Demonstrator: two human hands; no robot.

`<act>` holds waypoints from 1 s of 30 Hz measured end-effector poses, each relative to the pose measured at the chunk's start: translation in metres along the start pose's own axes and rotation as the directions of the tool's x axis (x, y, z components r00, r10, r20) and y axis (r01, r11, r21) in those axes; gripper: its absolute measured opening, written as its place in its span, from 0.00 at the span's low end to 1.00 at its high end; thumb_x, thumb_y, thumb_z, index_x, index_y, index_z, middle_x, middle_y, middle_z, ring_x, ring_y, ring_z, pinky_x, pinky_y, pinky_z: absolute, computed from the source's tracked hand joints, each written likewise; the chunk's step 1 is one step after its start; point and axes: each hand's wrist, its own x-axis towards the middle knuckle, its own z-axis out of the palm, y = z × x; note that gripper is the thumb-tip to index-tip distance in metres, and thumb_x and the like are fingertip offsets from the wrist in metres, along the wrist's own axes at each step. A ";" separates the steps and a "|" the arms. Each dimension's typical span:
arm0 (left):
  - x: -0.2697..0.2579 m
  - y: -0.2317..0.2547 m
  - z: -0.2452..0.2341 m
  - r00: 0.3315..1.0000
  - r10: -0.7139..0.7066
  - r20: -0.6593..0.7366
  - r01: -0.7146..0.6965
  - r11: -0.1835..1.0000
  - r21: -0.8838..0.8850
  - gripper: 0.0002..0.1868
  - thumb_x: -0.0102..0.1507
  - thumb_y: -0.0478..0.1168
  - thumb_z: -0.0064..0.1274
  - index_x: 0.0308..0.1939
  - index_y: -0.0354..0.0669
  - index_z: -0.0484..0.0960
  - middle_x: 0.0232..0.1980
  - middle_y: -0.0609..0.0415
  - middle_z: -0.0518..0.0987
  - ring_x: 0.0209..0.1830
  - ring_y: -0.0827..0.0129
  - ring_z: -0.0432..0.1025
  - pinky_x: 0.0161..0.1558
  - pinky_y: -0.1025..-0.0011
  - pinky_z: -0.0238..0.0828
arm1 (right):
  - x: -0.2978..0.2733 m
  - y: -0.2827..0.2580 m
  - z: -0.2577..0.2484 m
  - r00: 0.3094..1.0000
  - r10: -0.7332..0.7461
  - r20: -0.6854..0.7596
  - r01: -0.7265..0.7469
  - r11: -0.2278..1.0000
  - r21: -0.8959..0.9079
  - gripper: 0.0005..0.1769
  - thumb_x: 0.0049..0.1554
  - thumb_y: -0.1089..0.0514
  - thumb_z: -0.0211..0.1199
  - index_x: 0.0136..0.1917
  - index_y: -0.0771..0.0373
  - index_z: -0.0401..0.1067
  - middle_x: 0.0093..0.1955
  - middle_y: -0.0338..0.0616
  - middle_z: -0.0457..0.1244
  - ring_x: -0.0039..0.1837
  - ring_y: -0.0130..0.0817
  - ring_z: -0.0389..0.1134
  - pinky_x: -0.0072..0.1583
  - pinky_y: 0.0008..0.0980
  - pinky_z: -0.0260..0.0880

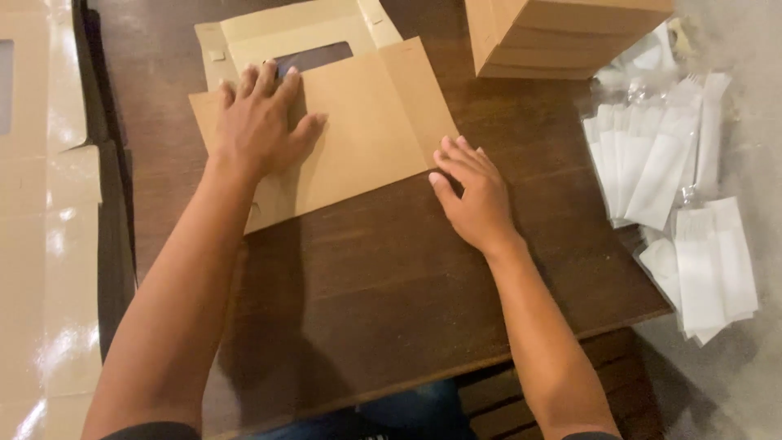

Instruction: The person assembles a flat cardboard box with a clear window by folding and tucking flaps into slots. They work on a wooden table with stacks of flat boxes and finished boxes nearby.

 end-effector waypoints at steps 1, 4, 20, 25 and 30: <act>-0.004 -0.004 0.005 1.000 -0.027 0.000 0.027 0.999 0.047 0.42 0.71 0.66 0.27 0.80 0.42 0.49 0.82 0.34 0.47 0.80 0.37 0.41 0.73 0.35 0.36 | -0.001 -0.007 0.000 0.999 0.032 0.033 -0.033 0.999 0.011 0.19 0.66 0.56 0.56 0.66 0.64 0.73 0.74 0.50 0.61 0.79 0.48 0.55 0.77 0.51 0.50; -0.028 0.009 0.006 0.994 -0.046 -0.096 0.059 0.989 0.132 0.40 0.71 0.65 0.29 0.76 0.38 0.56 0.79 0.32 0.57 0.76 0.38 0.52 0.69 0.37 0.48 | 0.003 -0.003 0.002 0.997 0.028 0.071 -0.024 0.998 -0.061 0.22 0.66 0.52 0.55 0.70 0.62 0.70 0.77 0.51 0.58 0.80 0.49 0.53 0.77 0.55 0.48; -0.201 0.096 0.061 0.967 0.244 -0.073 -0.228 0.956 0.183 0.57 0.65 0.81 0.32 0.80 0.40 0.46 0.82 0.38 0.47 0.81 0.38 0.39 0.74 0.48 0.41 | 0.136 -0.075 0.067 0.880 0.208 0.427 -0.064 0.943 -0.326 0.37 0.67 0.36 0.33 0.85 0.46 0.38 0.87 0.47 0.29 0.86 0.52 0.25 0.79 0.56 0.23; -0.164 0.112 0.062 0.924 0.371 0.095 -0.347 0.916 -0.202 0.40 0.69 0.65 0.34 0.78 0.44 0.55 0.82 0.43 0.50 0.83 0.41 0.32 0.76 0.41 0.27 | 0.140 -0.158 0.077 0.818 0.055 0.573 0.131 0.952 -0.278 0.37 0.68 0.38 0.37 0.84 0.53 0.38 0.86 0.53 0.29 0.85 0.51 0.28 0.80 0.55 0.28; -0.124 0.107 0.051 0.913 0.395 0.097 -0.398 0.918 0.007 0.34 0.64 0.61 0.39 0.70 0.50 0.72 0.72 0.53 0.70 0.76 0.46 0.55 0.78 0.44 0.36 | 0.120 -0.183 0.116 0.784 -0.167 0.598 0.334 0.925 -0.180 0.42 0.64 0.34 0.48 0.83 0.56 0.50 0.85 0.57 0.41 0.85 0.57 0.41 0.79 0.61 0.42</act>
